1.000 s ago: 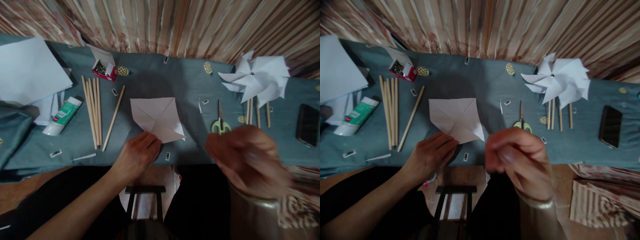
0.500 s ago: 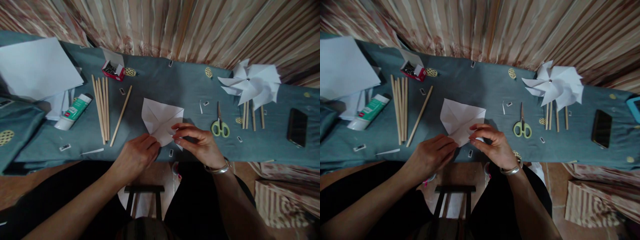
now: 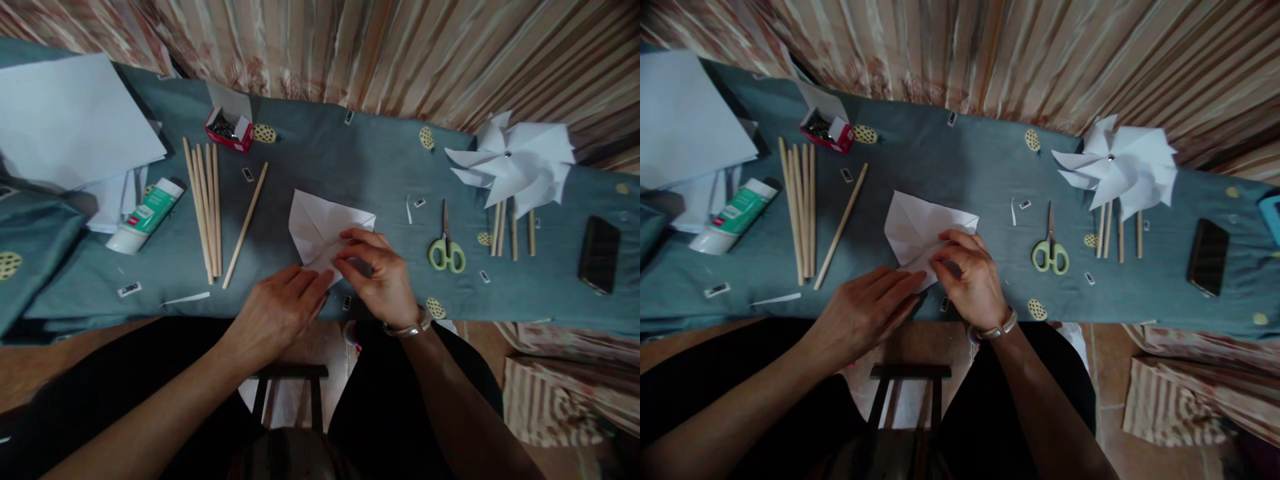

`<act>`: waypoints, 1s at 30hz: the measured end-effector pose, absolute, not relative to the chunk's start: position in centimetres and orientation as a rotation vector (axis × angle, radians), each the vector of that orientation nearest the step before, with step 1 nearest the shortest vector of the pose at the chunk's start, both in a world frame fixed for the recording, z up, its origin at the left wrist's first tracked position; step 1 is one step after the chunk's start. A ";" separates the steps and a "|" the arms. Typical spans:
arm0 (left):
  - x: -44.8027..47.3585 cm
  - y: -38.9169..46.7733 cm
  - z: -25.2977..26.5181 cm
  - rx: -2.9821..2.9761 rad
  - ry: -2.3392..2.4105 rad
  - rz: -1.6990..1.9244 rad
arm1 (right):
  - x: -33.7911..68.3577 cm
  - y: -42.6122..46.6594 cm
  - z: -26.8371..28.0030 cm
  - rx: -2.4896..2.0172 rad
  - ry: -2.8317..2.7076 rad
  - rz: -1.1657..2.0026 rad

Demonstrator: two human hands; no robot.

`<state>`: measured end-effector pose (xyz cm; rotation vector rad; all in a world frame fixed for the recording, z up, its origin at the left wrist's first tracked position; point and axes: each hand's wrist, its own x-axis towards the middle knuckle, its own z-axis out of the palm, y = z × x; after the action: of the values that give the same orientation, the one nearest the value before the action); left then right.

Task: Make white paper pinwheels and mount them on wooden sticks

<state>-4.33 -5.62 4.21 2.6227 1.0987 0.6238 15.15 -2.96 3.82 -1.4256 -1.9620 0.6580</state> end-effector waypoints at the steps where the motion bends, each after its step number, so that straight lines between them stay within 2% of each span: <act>1: -4.4 -5.6 4.2 2.626 1.089 0.611 | 15.0 -3.0 3.8 -1.430 -1.972 0.639; 9: -4.1 -5.7 3.9 2.637 1.040 0.556 | 14.7 -2.9 3.5 -1.457 -2.011 0.537; 30: -4.0 -5.7 4.0 2.660 1.031 0.545 | 14.6 -3.1 3.6 -1.505 -2.015 0.559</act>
<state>-3.99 -5.65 4.04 2.6604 1.0306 0.5445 14.60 -3.15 3.65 -1.5047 -2.0153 0.5585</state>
